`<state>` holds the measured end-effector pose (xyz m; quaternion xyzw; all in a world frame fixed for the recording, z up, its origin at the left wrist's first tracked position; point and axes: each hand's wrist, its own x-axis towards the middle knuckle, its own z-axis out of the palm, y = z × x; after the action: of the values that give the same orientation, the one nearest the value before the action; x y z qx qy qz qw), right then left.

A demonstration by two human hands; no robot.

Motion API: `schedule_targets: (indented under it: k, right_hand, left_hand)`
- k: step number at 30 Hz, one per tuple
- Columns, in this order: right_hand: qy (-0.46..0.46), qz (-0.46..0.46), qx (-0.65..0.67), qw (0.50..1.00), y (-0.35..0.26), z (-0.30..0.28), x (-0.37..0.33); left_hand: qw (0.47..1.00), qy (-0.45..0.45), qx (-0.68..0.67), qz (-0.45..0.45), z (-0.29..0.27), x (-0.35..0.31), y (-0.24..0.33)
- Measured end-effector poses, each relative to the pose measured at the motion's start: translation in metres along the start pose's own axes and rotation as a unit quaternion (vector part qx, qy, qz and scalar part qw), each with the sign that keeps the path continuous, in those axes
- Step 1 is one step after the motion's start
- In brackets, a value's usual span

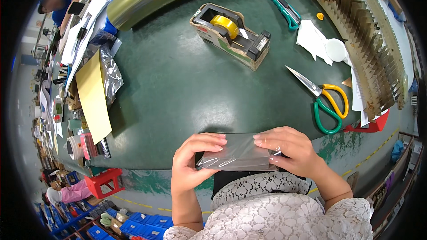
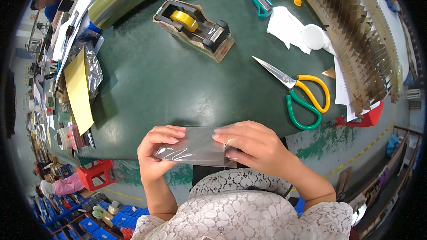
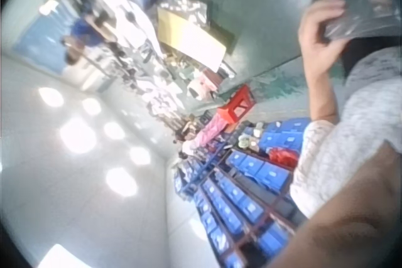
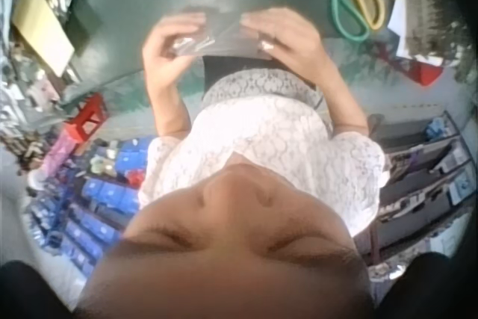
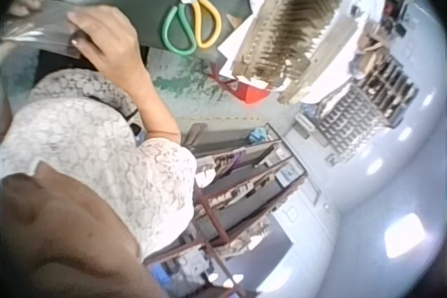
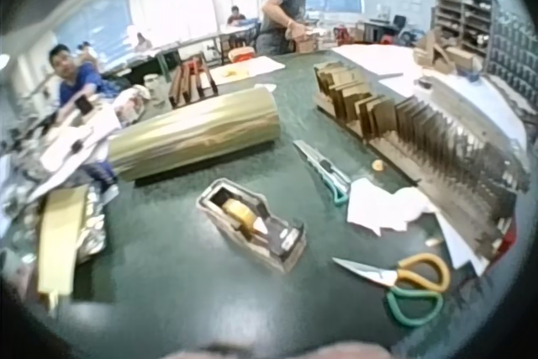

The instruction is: The person wraps a stack of small rectangular items in clear plastic film, folds the edges, and places a white paper insert inside. They then retrieve a roll of gold foil from a shelf and place it on the table.

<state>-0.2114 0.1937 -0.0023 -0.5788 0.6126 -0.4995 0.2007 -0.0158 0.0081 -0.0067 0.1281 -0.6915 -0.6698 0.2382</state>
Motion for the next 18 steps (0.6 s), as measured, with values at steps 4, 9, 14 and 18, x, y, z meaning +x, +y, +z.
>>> schedule_targets:
  k: [4, 9, 14, 18]
  right_hand:
    - [0.000, 0.003, 0.003, 1.000, 0.0005, 0.0000, 0.0001]
    - [0.002, 0.011, 0.010, 1.000, 0.0012, 0.0000, 0.0013]
    - [-0.017, 0.051, 0.039, 0.998, -0.0006, -0.0048, 0.0042]
    - [-0.026, 0.065, 0.061, 0.996, 0.0006, -0.0068, 0.0040]
  left_hand:
    - [1.000, -0.005, 0.003, 0.005, -0.0002, 0.0018, 0.0003]
    - [1.000, -0.005, 0.007, 0.010, -0.0001, 0.0057, 0.0022]
    - [1.000, 0.011, -0.007, -0.010, 0.0031, 0.0072, 0.0007]
    - [1.000, 0.015, -0.001, -0.014, 0.0029, 0.0082, 0.0018]
